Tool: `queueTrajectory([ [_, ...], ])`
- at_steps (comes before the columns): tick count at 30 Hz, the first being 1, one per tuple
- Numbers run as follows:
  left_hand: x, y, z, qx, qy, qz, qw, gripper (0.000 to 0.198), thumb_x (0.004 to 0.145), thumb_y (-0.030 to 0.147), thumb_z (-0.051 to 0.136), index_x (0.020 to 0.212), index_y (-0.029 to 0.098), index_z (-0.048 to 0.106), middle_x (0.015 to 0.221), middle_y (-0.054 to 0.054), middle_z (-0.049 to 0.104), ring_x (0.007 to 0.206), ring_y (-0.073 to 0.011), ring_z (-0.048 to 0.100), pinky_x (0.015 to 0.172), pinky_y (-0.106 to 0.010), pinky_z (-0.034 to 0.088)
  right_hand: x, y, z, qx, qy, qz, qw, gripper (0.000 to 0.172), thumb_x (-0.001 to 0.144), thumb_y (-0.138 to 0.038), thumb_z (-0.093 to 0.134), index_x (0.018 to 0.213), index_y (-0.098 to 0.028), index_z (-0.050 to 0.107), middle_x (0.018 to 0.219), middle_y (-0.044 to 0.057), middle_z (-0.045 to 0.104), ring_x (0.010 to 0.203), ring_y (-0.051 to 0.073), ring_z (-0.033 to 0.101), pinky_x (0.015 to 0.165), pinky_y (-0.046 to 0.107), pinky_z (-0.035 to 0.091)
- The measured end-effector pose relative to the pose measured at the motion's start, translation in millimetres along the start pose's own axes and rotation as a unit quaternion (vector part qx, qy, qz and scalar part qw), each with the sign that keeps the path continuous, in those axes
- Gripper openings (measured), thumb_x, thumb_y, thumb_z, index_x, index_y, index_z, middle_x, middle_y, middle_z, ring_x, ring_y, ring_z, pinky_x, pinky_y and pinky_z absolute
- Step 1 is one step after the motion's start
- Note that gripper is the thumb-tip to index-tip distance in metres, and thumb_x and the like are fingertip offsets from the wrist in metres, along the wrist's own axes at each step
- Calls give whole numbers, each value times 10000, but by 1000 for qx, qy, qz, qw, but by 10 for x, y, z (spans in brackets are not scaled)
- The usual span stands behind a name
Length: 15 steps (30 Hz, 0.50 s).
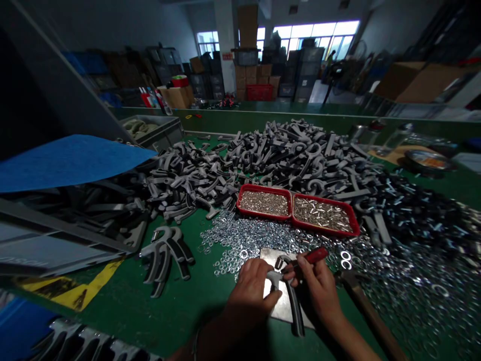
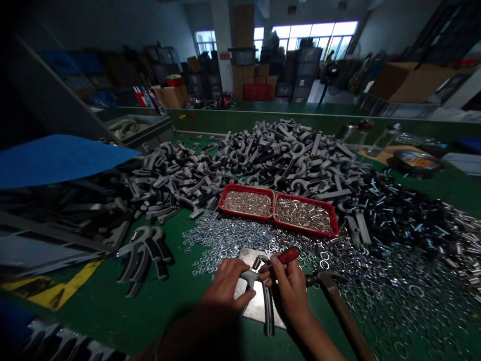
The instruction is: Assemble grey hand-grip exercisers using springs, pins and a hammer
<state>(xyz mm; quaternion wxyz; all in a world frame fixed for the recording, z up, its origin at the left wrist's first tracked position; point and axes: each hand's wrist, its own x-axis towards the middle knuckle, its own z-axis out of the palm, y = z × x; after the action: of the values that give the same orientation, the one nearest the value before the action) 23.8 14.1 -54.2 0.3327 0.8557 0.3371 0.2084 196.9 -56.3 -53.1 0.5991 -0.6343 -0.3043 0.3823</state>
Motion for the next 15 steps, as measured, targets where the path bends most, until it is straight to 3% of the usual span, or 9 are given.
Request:
queueTrajectory([
  [4, -5, -4, 19, 9, 23, 15, 1000, 309, 726, 163, 620, 1023, 214, 554, 994, -58, 584, 982, -259, 520, 939, -422, 413, -14, -12, -29, -28, -14, -7, 999, 273, 940, -507, 554, 973, -236, 540, 857, 67, 761, 656, 225, 720, 599, 335, 574],
  [7, -18, 21, 1, 25, 28, 23, 999, 319, 742, 165, 613, 1053, 212, 555, 1010, -61, 591, 1001, -263, 525, 944, -421, 421, -80, -9, -32, -109, -6, -36, 993, 270, 947, -502, 528, 965, -234, 557, 833, 75, 755, 689, 246, 722, 626, 347, 569],
  [11, -22, 35, 4, 20, 29, 20, 999, 339, 747, 160, 622, 1073, 216, 545, 1034, -65, 586, 1021, -264, 520, 953, -416, 427, -139, -72, 42, -208, -4, -73, 975, 225, 861, -427, 662, 919, -210, 667, 828, 81, 756, 786, 269, 724, 736, 345, 549],
  [13, -12, 40, 0, 10, 16, 13, 1000, 338, 750, 153, 633, 1069, 210, 537, 1036, -65, 575, 1021, -254, 509, 965, -408, 418, -71, -154, 92, -73, -41, 10, 996, 115, 819, -294, 735, 891, -213, 698, 783, 23, 762, 735, 193, 723, 711, 246, 542],
  [14, -4, 45, -10, 7, 5, 8, 1000, 331, 754, 151, 636, 1064, 208, 535, 1032, -62, 570, 1018, -250, 502, 966, -405, 413, -8, -203, 106, 51, -71, 86, 992, 67, 822, -239, 733, 873, -207, 703, 730, -10, 760, 657, 146, 710, 654, 193, 534],
  [15, 5, 53, -26, 7, -10, 2, 1000, 318, 762, 151, 635, 1058, 210, 535, 1027, -58, 567, 1014, -247, 497, 964, -403, 407, 70, -253, 108, 182, -99, 166, 964, 41, 848, -229, 702, 856, -189, 706, 675, -34, 754, 559, 110, 680, 578, 159, 522],
])
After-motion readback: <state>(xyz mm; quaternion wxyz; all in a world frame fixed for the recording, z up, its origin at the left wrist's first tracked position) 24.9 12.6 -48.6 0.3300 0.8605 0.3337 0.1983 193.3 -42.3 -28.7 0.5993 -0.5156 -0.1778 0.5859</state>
